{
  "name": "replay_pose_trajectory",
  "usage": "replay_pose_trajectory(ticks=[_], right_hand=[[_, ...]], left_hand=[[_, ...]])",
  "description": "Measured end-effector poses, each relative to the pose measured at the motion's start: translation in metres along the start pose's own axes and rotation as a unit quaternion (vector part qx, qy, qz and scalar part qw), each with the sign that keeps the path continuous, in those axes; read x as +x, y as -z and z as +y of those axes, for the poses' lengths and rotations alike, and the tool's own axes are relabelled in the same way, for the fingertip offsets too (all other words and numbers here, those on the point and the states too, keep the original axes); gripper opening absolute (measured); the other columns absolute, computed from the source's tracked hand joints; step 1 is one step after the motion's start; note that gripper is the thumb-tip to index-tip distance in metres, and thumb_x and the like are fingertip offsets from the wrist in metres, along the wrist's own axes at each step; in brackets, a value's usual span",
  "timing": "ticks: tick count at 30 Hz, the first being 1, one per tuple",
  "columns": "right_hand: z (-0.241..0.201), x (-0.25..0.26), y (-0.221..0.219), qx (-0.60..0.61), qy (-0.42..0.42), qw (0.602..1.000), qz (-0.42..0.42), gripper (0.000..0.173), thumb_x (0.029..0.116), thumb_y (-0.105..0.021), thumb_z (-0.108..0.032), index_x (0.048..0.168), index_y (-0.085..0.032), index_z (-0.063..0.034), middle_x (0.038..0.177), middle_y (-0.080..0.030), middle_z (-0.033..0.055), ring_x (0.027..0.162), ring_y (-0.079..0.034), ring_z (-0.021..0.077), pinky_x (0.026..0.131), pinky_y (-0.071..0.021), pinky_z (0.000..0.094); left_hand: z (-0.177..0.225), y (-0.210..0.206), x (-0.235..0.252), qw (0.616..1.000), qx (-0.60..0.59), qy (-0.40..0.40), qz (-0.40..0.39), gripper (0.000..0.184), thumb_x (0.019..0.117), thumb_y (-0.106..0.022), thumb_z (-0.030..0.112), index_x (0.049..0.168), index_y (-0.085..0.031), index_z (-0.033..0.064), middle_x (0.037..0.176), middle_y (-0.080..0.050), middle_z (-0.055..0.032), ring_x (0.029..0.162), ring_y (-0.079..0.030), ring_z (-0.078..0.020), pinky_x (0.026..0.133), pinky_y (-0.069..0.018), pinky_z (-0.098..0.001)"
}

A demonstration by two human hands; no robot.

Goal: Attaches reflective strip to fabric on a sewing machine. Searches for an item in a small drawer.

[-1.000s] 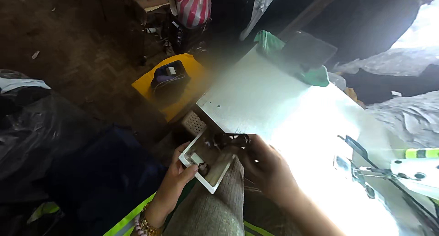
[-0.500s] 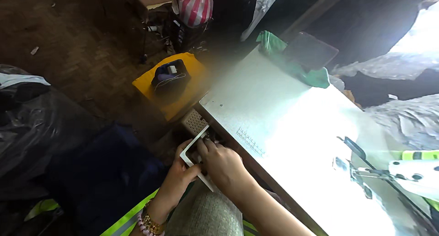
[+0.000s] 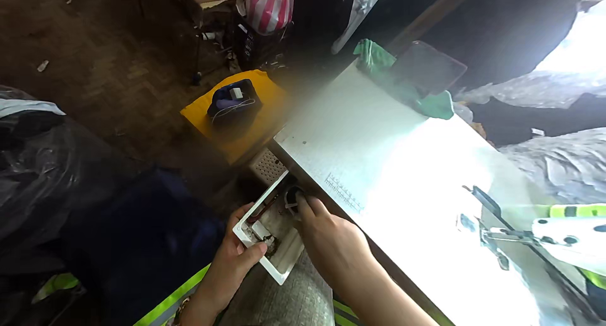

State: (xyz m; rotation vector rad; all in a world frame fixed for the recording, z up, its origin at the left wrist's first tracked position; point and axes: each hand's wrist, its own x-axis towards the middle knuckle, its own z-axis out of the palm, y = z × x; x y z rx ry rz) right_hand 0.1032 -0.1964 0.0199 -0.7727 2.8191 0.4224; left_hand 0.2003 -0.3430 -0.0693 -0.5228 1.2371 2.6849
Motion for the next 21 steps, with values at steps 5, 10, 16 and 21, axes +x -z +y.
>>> replay_pose_trajectory(ticks=[5, 10, 16, 21], right_hand=[[-0.034, 0.031, 0.030, -0.024, -0.077, 0.952, -0.295, 0.045, 0.1030, -0.039, 0.003, 0.147, -0.047, 0.0018, 0.136, -0.058, 0.0229, 0.101, -0.071, 0.0395, 0.075, -0.0595, 0.0511], [-0.032, 0.017, 0.020, -0.022, -0.008, 0.991, -0.130, 0.032, 0.0969, -0.054, 0.004, 0.126, -0.065, -0.0018, 0.120, -0.067, 0.0190, 0.079, -0.073, 0.0329, 0.060, -0.0591, 0.0445], [-0.030, 0.054, 0.021, -0.009, -0.025, 0.987, -0.157, 0.036, 0.1029, -0.048, 0.000, 0.137, -0.056, 0.0001, 0.128, -0.062, 0.0217, 0.090, -0.071, 0.0379, 0.069, -0.0583, 0.0479], [-0.031, 0.054, 0.013, -0.002, -0.053, 0.986, -0.159, 0.034, 0.1034, -0.047, -0.002, 0.137, -0.053, -0.0018, 0.116, -0.067, 0.0213, 0.091, -0.072, 0.0393, 0.069, -0.0580, 0.0491]], left_hand=[[-0.001, -0.001, 0.001, 1.000, 0.021, -0.014, -0.002, 0.078, 0.0873, -0.070, 0.010, 0.153, -0.028, 0.0039, 0.139, -0.057, -0.0096, 0.121, -0.063, -0.0178, 0.096, -0.0584, -0.0339], [-0.002, -0.001, 0.002, 1.000, 0.008, -0.026, -0.007, 0.076, 0.0872, -0.070, 0.008, 0.151, -0.028, 0.0030, 0.137, -0.058, -0.0085, 0.120, -0.063, -0.0169, 0.096, -0.0579, -0.0336], [0.002, -0.003, 0.000, 1.000, 0.005, 0.004, 0.026, 0.077, 0.0879, -0.067, 0.006, 0.153, -0.027, 0.0055, 0.135, -0.059, -0.0087, 0.115, -0.066, -0.0158, 0.092, -0.0598, -0.0330], [0.002, -0.001, 0.004, 1.000, 0.007, -0.002, 0.020, 0.075, 0.0865, -0.067, 0.005, 0.152, -0.029, 0.0046, 0.135, -0.059, -0.0096, 0.117, -0.065, -0.0170, 0.095, -0.0587, -0.0333]])
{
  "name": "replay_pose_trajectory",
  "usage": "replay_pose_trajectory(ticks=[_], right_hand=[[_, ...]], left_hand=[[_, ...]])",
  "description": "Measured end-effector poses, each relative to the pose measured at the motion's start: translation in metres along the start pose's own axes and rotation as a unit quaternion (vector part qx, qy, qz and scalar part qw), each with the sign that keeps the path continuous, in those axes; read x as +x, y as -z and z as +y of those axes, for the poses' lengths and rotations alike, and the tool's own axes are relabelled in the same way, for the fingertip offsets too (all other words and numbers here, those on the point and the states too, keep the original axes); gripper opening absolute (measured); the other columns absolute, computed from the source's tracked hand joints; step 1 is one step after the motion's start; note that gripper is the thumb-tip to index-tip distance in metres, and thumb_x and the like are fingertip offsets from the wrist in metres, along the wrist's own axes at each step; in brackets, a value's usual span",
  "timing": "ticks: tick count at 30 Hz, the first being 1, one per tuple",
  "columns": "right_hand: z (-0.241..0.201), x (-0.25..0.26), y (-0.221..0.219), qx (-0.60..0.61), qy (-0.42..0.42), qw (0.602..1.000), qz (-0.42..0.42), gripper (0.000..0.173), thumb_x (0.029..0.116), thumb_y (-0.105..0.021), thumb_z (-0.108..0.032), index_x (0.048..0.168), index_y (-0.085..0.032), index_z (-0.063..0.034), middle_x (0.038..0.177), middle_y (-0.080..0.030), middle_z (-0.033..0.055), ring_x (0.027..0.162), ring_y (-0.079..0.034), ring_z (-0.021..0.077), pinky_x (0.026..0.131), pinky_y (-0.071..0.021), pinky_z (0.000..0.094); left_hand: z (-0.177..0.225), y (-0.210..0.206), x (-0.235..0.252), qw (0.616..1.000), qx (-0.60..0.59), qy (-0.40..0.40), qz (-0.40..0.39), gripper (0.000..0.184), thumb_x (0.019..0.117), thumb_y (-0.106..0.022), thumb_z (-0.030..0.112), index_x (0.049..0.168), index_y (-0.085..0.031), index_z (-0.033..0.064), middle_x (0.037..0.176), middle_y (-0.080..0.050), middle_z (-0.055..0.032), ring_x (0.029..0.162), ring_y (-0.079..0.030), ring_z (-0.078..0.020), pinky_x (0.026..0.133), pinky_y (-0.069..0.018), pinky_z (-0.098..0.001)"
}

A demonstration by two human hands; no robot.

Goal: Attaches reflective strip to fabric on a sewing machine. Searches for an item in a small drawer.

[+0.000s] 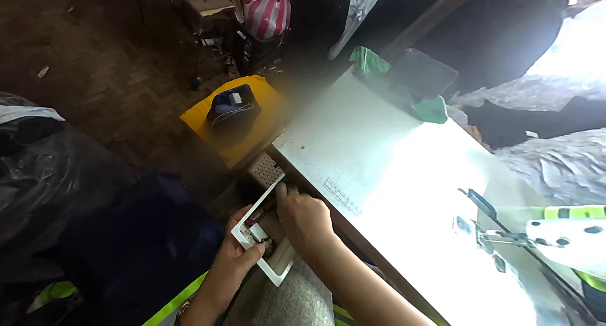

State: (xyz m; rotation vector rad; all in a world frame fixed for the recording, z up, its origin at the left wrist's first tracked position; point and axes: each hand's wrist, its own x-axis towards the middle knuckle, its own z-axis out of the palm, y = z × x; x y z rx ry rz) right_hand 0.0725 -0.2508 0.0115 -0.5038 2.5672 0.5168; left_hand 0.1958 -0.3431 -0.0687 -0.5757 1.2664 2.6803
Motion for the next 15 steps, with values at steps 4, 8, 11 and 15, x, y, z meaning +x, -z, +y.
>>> replay_pose_trajectory(ticks=[4, 8, 11, 15], right_hand=[[-0.003, -0.001, -0.001, 0.001, -0.028, 1.000, -0.013, 0.044, 0.1043, -0.045, -0.001, 0.148, -0.045, -0.0006, 0.118, -0.066, 0.0235, 0.091, -0.071, 0.0404, 0.069, -0.0580, 0.0502], [-0.007, 0.002, 0.007, 0.009, -0.046, 0.997, -0.067, 0.050, 0.1056, -0.041, -0.001, 0.155, -0.034, -0.0033, 0.123, -0.063, 0.0245, 0.094, -0.071, 0.0404, 0.073, -0.0578, 0.0501], [-0.009, 0.003, 0.009, 0.013, -0.061, 0.994, -0.087, 0.053, 0.1055, -0.039, 0.001, 0.158, -0.030, -0.0026, 0.129, -0.059, 0.0265, 0.096, -0.070, 0.0407, 0.077, -0.0571, 0.0505], [-0.012, 0.003, 0.007, -0.010, -0.078, 0.991, -0.108, 0.052, 0.1056, -0.038, 0.001, 0.157, -0.029, 0.0012, 0.131, -0.057, 0.0280, 0.098, -0.069, 0.0417, 0.077, -0.0570, 0.0505]], left_hand=[[0.000, 0.000, 0.000, 1.000, 0.002, -0.005, -0.006, 0.077, 0.0855, -0.068, 0.004, 0.152, -0.029, 0.0037, 0.137, -0.058, -0.0095, 0.119, -0.064, -0.0167, 0.095, -0.0584, -0.0327], [0.001, 0.002, 0.001, 1.000, 0.003, 0.011, 0.001, 0.076, 0.0859, -0.068, 0.006, 0.152, -0.030, 0.0065, 0.136, -0.060, -0.0098, 0.118, -0.065, -0.0184, 0.094, -0.0593, -0.0343], [-0.001, 0.001, 0.002, 1.000, -0.002, 0.006, -0.004, 0.076, 0.0855, -0.068, 0.005, 0.152, -0.031, 0.0061, 0.136, -0.060, -0.0099, 0.118, -0.065, -0.0185, 0.095, -0.0588, -0.0344], [-0.003, 0.002, 0.002, 1.000, -0.008, 0.007, -0.011, 0.078, 0.0848, -0.070, 0.007, 0.152, -0.030, 0.0060, 0.137, -0.059, -0.0098, 0.120, -0.064, -0.0195, 0.095, -0.0589, -0.0351]])
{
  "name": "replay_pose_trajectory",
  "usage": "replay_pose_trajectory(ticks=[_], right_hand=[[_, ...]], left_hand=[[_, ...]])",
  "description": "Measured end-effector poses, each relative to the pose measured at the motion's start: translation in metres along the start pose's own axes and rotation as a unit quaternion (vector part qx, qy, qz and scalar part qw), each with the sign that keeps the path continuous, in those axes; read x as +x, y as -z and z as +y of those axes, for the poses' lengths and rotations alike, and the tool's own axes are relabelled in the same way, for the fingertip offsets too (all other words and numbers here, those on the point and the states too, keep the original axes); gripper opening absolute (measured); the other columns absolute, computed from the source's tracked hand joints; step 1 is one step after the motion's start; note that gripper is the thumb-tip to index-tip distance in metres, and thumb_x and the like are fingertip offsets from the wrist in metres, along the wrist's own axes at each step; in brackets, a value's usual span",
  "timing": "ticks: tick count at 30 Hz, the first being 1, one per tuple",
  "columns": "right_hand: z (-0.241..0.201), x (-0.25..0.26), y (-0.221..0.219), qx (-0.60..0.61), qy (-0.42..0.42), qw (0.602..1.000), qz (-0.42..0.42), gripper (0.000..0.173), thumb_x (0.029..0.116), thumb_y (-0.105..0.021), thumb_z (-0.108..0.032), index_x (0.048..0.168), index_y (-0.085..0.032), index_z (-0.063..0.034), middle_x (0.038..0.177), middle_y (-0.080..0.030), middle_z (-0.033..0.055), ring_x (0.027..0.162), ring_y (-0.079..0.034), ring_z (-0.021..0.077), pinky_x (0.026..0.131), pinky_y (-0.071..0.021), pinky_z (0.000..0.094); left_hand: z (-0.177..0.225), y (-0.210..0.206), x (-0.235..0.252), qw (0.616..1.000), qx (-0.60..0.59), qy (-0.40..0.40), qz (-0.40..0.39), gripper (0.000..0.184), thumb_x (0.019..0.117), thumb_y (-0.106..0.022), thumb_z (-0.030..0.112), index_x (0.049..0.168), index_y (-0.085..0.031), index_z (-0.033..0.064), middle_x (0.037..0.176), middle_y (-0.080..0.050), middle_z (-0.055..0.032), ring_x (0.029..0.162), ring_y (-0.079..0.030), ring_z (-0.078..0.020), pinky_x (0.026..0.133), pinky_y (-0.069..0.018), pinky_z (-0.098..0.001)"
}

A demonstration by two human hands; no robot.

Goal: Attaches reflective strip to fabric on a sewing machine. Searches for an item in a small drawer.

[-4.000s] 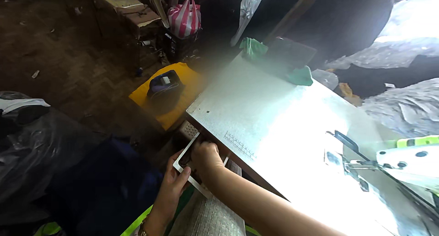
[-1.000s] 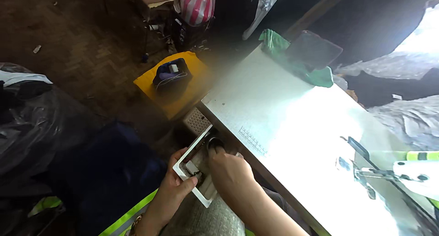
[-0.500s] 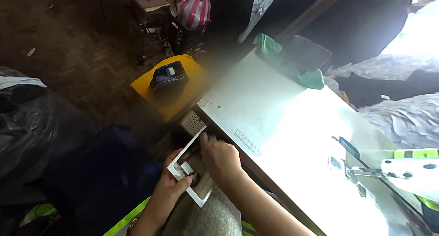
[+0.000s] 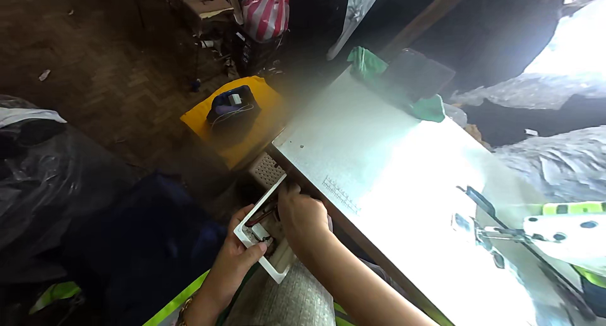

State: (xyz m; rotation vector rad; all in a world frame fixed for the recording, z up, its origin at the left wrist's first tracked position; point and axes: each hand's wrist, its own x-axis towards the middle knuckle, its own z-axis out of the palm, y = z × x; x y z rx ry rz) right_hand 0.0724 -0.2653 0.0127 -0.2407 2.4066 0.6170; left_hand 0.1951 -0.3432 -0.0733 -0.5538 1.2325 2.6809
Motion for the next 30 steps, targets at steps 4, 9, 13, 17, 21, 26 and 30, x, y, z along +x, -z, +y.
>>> replay_pose_trajectory(ticks=[4, 9, 13, 17, 21, 26, 30], right_hand=[[0.004, -0.002, 0.001, 0.004, 0.000, 1.000, 0.000, 0.048, 0.1051, -0.040, 0.000, 0.153, -0.037, 0.0017, 0.127, -0.060, 0.0264, 0.099, -0.070, 0.0407, 0.077, -0.0575, 0.0504], [0.005, -0.002, -0.002, 0.003, 0.001, 1.000, 0.007, 0.048, 0.1057, -0.039, 0.000, 0.154, -0.036, -0.0002, 0.129, -0.060, 0.0263, 0.099, -0.070, 0.0406, 0.077, -0.0576, 0.0503], [0.005, -0.003, 0.003, 0.004, 0.008, 0.999, -0.039, 0.045, 0.1043, -0.041, -0.001, 0.149, -0.041, 0.0031, 0.124, -0.063, 0.0251, 0.108, -0.068, 0.0411, 0.081, -0.0566, 0.0523], [0.004, -0.001, 0.007, 0.018, 0.000, 0.999, -0.049, 0.045, 0.1029, -0.043, 0.001, 0.148, -0.044, 0.0013, 0.121, -0.066, 0.0239, 0.109, -0.068, 0.0412, 0.082, -0.0566, 0.0534], [0.007, -0.004, -0.003, 0.043, -0.007, 0.999, 0.009, 0.044, 0.1044, -0.040, -0.001, 0.148, -0.045, 0.0001, 0.121, -0.066, 0.0244, 0.102, -0.070, 0.0404, 0.079, -0.0578, 0.0513], [0.010, -0.009, -0.008, 0.035, 0.015, 0.997, 0.065, 0.048, 0.1043, -0.042, -0.001, 0.152, -0.042, -0.0022, 0.116, -0.067, 0.0270, 0.098, -0.071, 0.0431, 0.075, -0.0577, 0.0513], [0.021, -0.011, -0.013, 0.012, 0.084, 0.987, 0.133, 0.038, 0.0991, -0.050, 0.005, 0.136, -0.057, -0.0007, 0.105, -0.069, 0.0244, 0.092, -0.071, 0.0417, 0.070, -0.0576, 0.0504]], left_hand=[[0.000, 0.001, 0.001, 1.000, -0.010, 0.003, -0.004, 0.079, 0.0842, -0.071, 0.007, 0.152, -0.030, 0.0060, 0.136, -0.059, -0.0105, 0.118, -0.065, -0.0200, 0.094, -0.0594, -0.0359], [-0.002, 0.001, 0.001, 1.000, -0.010, 0.002, -0.010, 0.081, 0.0837, -0.071, 0.007, 0.152, -0.029, 0.0060, 0.136, -0.059, -0.0102, 0.119, -0.064, -0.0201, 0.094, -0.0594, -0.0357], [-0.005, 0.000, 0.001, 1.000, 0.001, 0.001, -0.003, 0.081, 0.0837, -0.071, 0.006, 0.153, -0.029, 0.0063, 0.137, -0.059, -0.0103, 0.118, -0.064, -0.0202, 0.093, -0.0596, -0.0357], [-0.005, 0.001, 0.002, 1.000, -0.004, 0.007, -0.001, 0.081, 0.0844, -0.070, 0.007, 0.153, -0.028, 0.0074, 0.137, -0.059, -0.0122, 0.118, -0.065, -0.0233, 0.093, -0.0600, -0.0394], [-0.006, 0.002, 0.002, 1.000, -0.009, 0.007, -0.006, 0.082, 0.0838, -0.072, 0.009, 0.153, -0.028, 0.0071, 0.136, -0.060, -0.0127, 0.118, -0.065, -0.0242, 0.093, -0.0599, -0.0400], [-0.004, 0.000, 0.000, 1.000, -0.009, 0.014, 0.004, 0.082, 0.0827, -0.071, 0.006, 0.153, -0.028, 0.0087, 0.135, -0.061, -0.0113, 0.115, -0.067, -0.0234, 0.090, -0.0614, -0.0394], [-0.004, 0.001, 0.001, 1.000, 0.004, 0.014, 0.012, 0.082, 0.0830, -0.070, 0.007, 0.154, -0.028, 0.0087, 0.135, -0.060, -0.0105, 0.115, -0.066, -0.0214, 0.090, -0.0610, -0.0372]])
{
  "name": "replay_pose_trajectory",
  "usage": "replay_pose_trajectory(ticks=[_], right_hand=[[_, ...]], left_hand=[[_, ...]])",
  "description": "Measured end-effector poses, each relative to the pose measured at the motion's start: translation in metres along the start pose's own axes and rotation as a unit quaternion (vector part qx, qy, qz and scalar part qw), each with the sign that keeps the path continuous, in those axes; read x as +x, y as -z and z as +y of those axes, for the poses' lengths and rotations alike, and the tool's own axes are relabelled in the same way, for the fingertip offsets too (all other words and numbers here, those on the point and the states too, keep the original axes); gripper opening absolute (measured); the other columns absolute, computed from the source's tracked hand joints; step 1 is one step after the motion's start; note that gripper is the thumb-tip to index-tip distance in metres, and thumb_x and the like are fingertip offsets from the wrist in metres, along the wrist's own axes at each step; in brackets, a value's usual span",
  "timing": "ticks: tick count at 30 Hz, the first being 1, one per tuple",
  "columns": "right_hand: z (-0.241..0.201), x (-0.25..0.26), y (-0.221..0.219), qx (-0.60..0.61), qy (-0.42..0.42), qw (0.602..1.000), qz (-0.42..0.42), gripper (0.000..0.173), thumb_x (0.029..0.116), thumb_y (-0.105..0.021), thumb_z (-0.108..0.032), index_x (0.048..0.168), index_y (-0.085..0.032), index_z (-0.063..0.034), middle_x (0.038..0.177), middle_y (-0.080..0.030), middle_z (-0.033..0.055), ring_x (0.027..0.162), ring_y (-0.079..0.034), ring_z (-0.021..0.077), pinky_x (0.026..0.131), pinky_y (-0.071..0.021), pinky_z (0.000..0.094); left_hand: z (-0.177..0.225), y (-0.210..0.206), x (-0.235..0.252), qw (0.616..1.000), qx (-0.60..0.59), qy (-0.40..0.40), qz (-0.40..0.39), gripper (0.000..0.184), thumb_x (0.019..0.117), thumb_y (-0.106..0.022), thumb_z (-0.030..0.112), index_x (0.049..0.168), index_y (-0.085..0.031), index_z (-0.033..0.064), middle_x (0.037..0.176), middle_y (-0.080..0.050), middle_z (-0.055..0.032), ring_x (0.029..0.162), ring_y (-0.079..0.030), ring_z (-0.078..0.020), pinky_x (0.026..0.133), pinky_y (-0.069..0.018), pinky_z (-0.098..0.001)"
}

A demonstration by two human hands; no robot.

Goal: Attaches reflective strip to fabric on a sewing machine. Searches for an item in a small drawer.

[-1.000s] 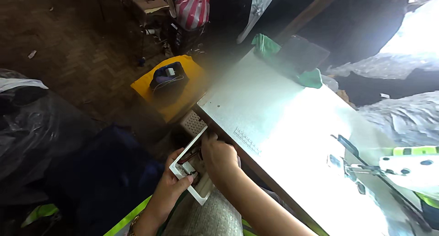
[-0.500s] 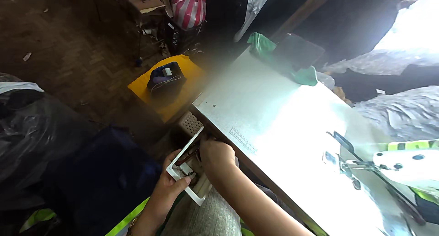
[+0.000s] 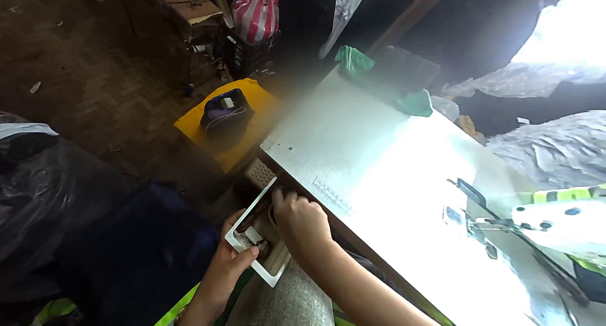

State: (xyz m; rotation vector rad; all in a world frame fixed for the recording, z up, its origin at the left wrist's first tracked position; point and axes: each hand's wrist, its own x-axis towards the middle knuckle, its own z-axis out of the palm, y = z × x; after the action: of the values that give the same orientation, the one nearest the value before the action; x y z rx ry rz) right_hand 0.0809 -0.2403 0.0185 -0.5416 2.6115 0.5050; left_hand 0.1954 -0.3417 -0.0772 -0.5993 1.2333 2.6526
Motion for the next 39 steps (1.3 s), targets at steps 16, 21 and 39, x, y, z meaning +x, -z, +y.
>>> replay_pose_trajectory(ticks=[16, 21, 39], right_hand=[[0.073, -0.028, -0.018, 0.220, 0.102, 0.927, 0.285, 0.013, 0.0987, -0.059, -0.012, 0.100, -0.072, -0.0134, 0.085, -0.068, 0.0016, 0.071, -0.069, 0.0164, 0.060, -0.0602, 0.0367], [0.021, -0.022, -0.006, 0.028, 0.057, 0.992, 0.107, 0.020, 0.0925, -0.060, 0.007, 0.107, -0.069, -0.0005, 0.094, -0.070, 0.0172, 0.076, -0.073, 0.0331, 0.058, -0.0588, 0.0445], [-0.010, 0.007, 0.002, 0.042, -0.047, 0.997, -0.045, 0.042, 0.1024, -0.043, 0.002, 0.144, -0.051, 0.0021, 0.129, -0.062, 0.0273, 0.094, -0.072, 0.0421, 0.074, -0.0590, 0.0524]], left_hand=[[0.004, -0.005, 0.002, 1.000, 0.005, 0.019, 0.015, 0.079, 0.0834, -0.069, 0.010, 0.153, -0.032, 0.0114, 0.132, -0.063, -0.0118, 0.112, -0.069, -0.0250, 0.087, -0.0627, -0.0410], [0.004, -0.006, 0.001, 1.000, 0.014, 0.020, 0.013, 0.079, 0.0851, -0.067, 0.010, 0.154, -0.029, 0.0112, 0.133, -0.062, -0.0113, 0.112, -0.068, -0.0226, 0.087, -0.0621, -0.0386], [0.007, -0.009, 0.004, 1.000, 0.010, -0.002, -0.017, 0.081, 0.0892, -0.068, 0.006, 0.157, -0.023, 0.0080, 0.139, -0.057, -0.0116, 0.116, -0.066, -0.0208, 0.091, -0.0608, -0.0387]])
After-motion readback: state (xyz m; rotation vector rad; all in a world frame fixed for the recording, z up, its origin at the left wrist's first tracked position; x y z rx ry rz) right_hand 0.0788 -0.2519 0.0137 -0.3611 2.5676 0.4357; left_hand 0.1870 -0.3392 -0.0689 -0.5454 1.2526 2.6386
